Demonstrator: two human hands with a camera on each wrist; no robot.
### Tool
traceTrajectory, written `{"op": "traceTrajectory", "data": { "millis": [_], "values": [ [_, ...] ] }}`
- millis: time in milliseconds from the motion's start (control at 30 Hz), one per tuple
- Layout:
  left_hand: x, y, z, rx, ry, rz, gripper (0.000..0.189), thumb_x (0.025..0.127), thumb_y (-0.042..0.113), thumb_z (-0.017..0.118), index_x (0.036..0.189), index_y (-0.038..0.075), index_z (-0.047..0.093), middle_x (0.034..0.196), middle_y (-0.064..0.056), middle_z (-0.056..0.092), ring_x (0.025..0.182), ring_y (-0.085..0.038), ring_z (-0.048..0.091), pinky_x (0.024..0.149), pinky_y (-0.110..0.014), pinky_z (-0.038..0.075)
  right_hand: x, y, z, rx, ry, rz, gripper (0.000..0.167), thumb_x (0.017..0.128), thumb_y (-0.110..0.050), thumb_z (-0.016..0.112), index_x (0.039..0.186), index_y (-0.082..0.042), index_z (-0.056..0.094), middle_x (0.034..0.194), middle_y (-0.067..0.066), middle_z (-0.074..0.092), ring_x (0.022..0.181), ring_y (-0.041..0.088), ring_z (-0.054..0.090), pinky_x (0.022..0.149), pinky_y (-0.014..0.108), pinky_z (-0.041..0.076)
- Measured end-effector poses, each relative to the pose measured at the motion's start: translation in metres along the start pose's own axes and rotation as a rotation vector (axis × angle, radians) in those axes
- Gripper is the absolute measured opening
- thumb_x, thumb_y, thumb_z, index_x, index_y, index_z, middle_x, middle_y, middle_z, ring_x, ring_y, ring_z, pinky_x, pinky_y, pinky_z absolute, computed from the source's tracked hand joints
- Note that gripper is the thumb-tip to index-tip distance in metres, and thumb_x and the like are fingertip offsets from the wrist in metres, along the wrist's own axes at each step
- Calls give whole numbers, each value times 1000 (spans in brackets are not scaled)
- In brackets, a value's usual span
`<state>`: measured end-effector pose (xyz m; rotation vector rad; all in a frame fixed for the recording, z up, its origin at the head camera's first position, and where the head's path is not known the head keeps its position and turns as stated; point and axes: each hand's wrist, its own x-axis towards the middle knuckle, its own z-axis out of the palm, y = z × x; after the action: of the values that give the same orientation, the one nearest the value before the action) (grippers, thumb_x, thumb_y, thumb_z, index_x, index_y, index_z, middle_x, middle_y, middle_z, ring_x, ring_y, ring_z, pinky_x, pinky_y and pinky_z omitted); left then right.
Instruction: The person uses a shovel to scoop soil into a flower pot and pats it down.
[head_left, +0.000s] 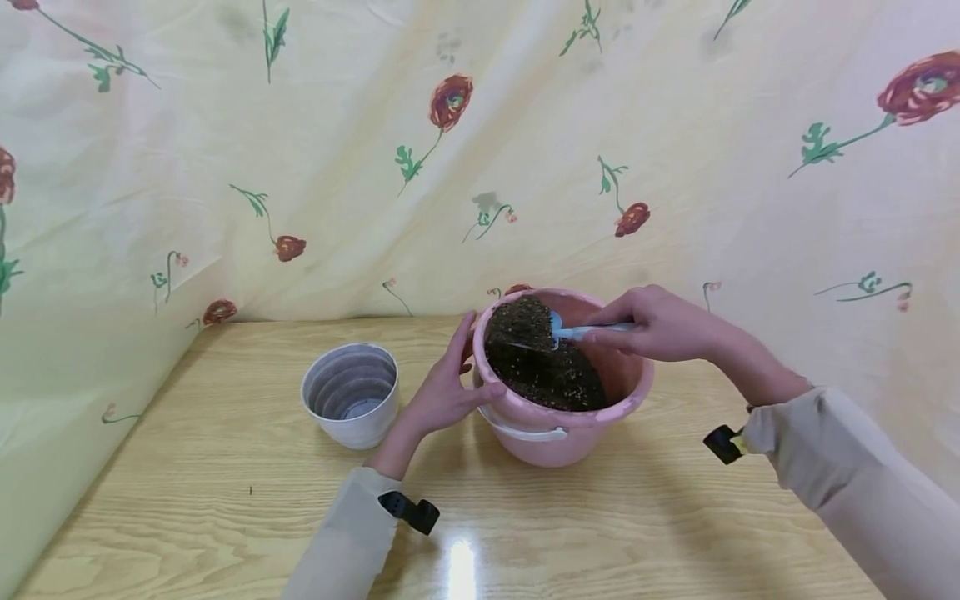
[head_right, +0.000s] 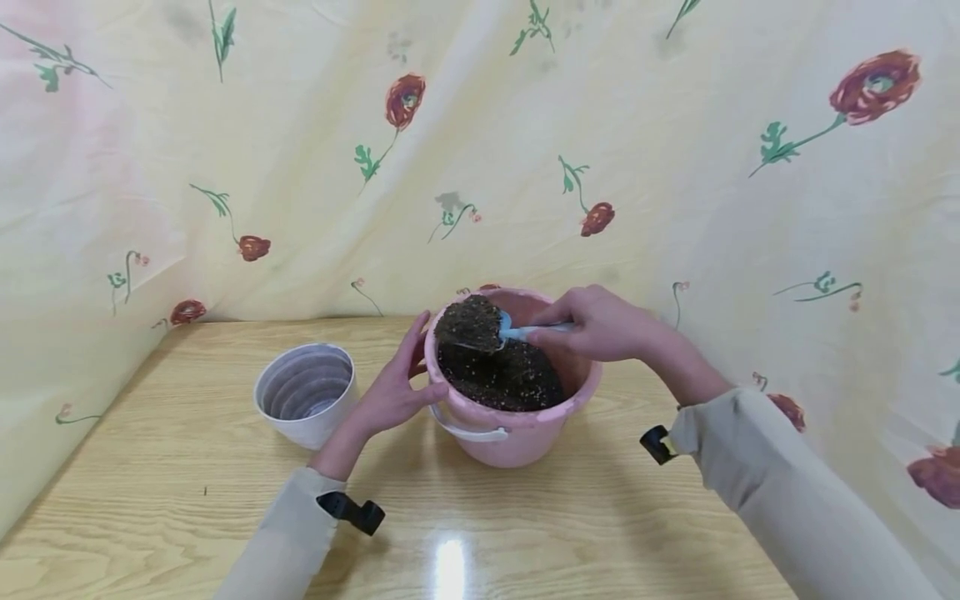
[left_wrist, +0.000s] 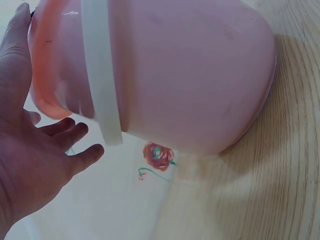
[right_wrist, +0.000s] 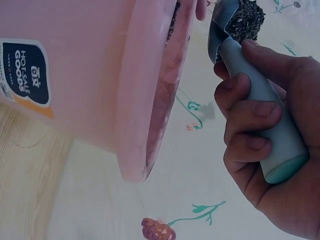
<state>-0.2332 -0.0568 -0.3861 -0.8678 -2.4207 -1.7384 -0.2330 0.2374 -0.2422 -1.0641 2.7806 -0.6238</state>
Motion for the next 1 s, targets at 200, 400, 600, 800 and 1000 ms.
{"op": "traceTrajectory", "data": {
  "millis": [200, 400, 600, 800, 1000],
  "values": [
    [-7, 0, -9, 44, 21, 7, 113, 75, 68, 66, 156, 24, 1, 153, -12, 32, 138, -29, 36, 105, -52, 36, 7, -7, 3, 24, -10, -13, 18, 94, -31, 63, 106, -25, 76, 56, -13, 33, 49, 1, 24, 48, 23, 30],
    [-18, 2, -24, 38, 50, 5, 113, 76, 56, 73, 156, 23, 0, 154, -16, 29, 139, -30, 33, 107, -53, 34, 17, -14, 7, -2, -4, -38, 20, 95, -33, 62, 102, -22, 77, 59, -13, 44, 51, 3, 34, 55, 24, 38],
    [-30, 4, -40, 28, 78, 3, 112, 78, 52, 74, 156, 23, 0, 156, -14, 27, 141, -29, 30, 108, -54, 32, 28, -22, 11, -21, -13, -77, 21, 94, -31, 63, 103, -18, 77, 67, -14, 59, 55, 4, 45, 61, 26, 43],
    [-43, 3, -57, 57, 102, -16, 108, 82, 34, 77, 156, 25, -2, 157, -13, 24, 143, -27, 25, 109, -54, 29, 39, -29, 18, -39, 16, -182, 18, 93, -31, 64, 104, -21, 76, 115, -6, 68, 90, 7, 64, 82, 33, 50],
    [-53, 6, -76, 165, 130, -46, 112, 81, 26, 80, 156, 23, -3, 157, -12, 25, 143, -29, 25, 109, -53, 29, 49, -41, 21, -30, -7, -239, 23, 96, -30, 61, 112, -20, 73, 132, -6, 59, 106, 10, 62, 83, 32, 49]
  ]
}}
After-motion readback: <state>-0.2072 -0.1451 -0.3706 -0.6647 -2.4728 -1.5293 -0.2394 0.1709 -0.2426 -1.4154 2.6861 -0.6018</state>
